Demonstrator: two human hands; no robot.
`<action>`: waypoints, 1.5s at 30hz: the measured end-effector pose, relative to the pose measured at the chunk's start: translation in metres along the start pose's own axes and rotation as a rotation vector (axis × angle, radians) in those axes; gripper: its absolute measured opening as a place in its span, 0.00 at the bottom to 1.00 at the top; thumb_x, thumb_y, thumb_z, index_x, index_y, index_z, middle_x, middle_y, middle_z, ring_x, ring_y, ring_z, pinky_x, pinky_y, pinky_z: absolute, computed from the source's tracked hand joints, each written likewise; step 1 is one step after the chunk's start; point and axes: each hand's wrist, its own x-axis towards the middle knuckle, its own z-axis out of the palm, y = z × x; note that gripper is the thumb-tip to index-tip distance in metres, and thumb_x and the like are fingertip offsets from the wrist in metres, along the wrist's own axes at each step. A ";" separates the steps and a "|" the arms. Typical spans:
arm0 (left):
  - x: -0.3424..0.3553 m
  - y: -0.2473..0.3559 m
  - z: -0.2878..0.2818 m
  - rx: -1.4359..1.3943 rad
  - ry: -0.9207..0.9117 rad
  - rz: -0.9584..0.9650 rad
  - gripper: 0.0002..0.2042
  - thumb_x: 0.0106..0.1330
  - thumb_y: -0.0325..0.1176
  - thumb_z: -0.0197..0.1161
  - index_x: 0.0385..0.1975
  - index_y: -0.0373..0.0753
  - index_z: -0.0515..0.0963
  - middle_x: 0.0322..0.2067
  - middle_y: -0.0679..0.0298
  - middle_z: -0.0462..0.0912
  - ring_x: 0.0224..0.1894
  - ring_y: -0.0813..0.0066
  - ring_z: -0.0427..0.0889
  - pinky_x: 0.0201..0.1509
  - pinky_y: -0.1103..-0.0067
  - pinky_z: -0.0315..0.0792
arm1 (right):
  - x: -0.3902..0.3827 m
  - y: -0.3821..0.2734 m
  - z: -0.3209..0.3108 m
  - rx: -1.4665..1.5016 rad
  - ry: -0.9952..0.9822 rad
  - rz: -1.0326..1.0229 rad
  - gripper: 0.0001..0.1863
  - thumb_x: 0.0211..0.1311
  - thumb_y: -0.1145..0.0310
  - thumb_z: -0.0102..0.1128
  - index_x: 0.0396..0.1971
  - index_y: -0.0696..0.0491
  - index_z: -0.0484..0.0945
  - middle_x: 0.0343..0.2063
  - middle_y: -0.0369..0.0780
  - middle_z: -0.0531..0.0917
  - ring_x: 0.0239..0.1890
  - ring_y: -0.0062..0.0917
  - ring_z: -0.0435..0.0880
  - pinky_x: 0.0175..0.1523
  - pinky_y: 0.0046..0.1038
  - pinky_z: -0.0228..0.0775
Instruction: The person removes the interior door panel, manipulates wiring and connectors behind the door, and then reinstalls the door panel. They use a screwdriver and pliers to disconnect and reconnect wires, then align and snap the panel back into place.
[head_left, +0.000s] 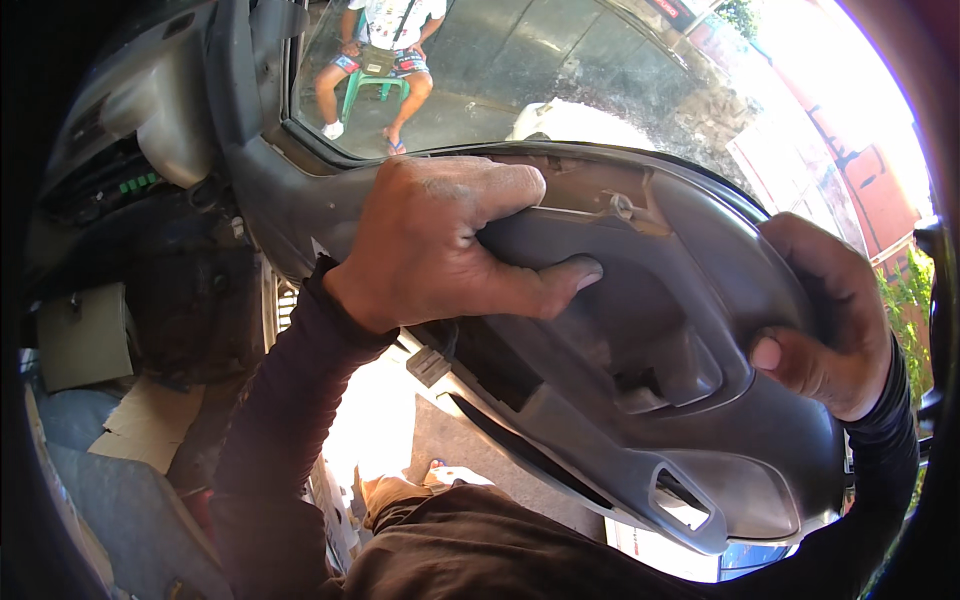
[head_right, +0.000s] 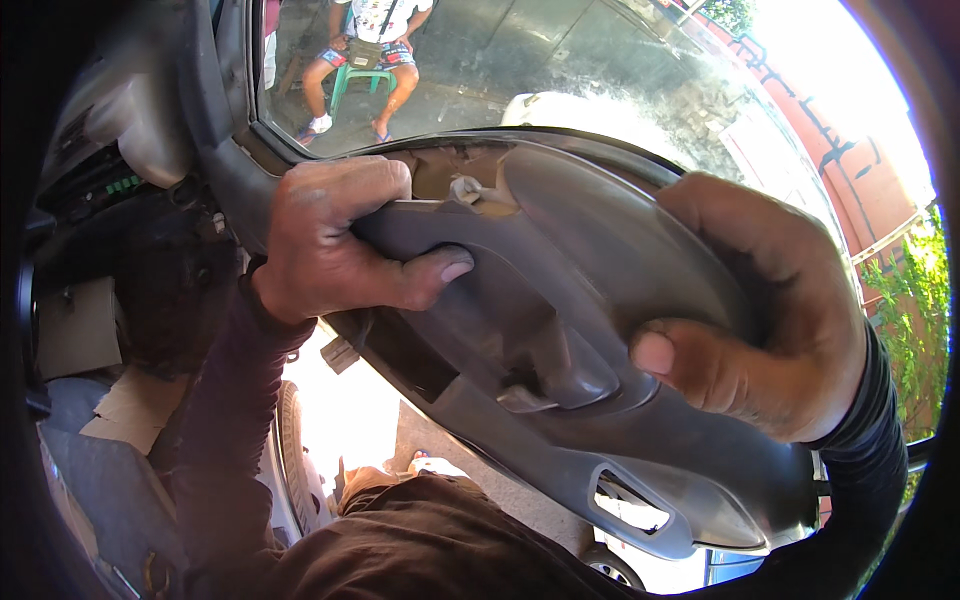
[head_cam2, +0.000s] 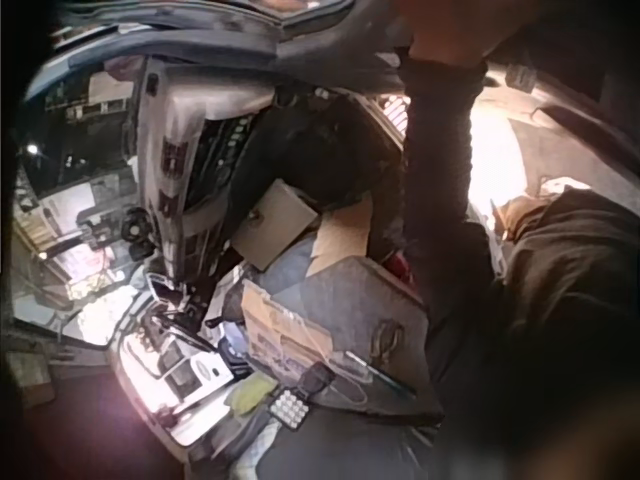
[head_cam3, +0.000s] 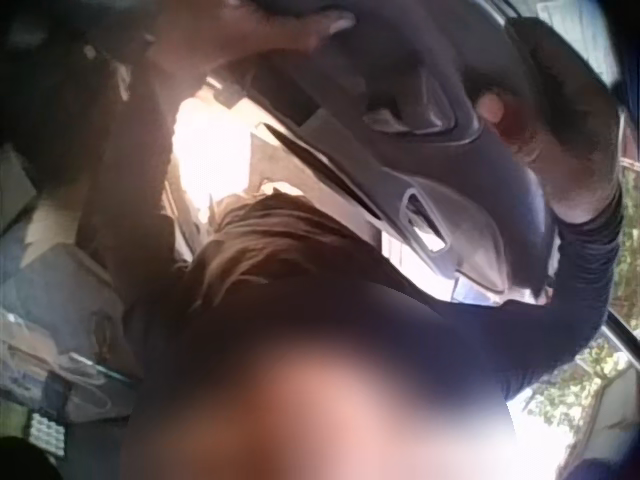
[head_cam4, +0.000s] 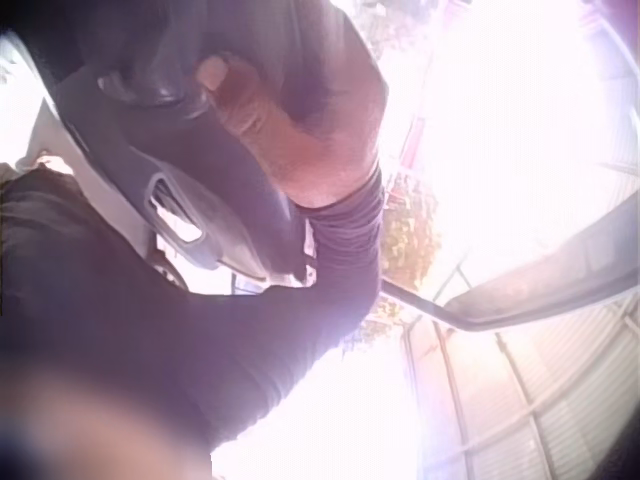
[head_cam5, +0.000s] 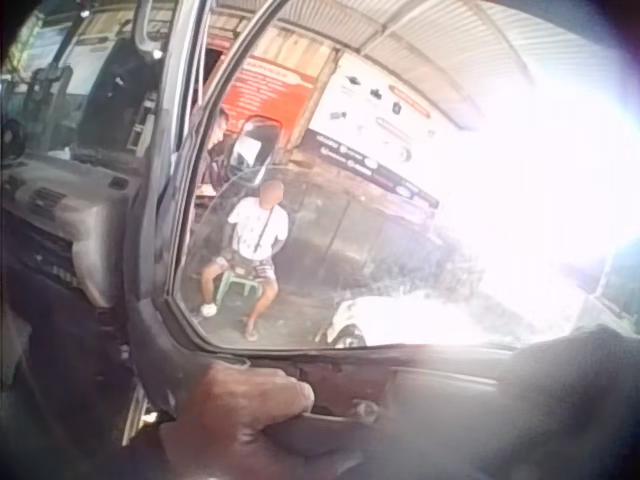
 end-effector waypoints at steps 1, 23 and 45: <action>0.001 0.001 0.001 0.004 -0.011 -0.013 0.22 0.45 0.48 0.79 0.19 0.40 0.73 0.17 0.60 0.72 0.20 0.59 0.75 0.26 0.70 0.70 | -0.001 0.001 -0.004 -0.079 -0.001 -0.004 0.42 0.47 0.53 0.80 0.56 0.65 0.73 0.44 0.44 0.80 0.46 0.26 0.79 0.53 0.27 0.69; -0.012 0.036 0.021 0.078 0.006 -0.317 0.23 0.73 0.50 0.62 0.44 0.29 0.78 0.37 0.64 0.80 0.43 0.75 0.77 0.52 0.77 0.69 | -0.403 0.289 0.061 -0.899 0.757 0.812 0.14 0.56 0.58 0.65 0.32 0.54 0.86 0.32 0.45 0.87 0.35 0.36 0.86 0.40 0.35 0.78; -0.009 0.064 0.032 0.389 0.072 -0.495 0.20 0.78 0.47 0.52 0.52 0.35 0.78 0.45 0.56 0.83 0.48 0.63 0.80 0.53 0.71 0.71 | -0.255 0.456 0.335 0.859 0.989 0.343 0.72 0.41 0.49 0.85 0.77 0.54 0.38 0.71 0.52 0.62 0.67 0.46 0.70 0.64 0.45 0.73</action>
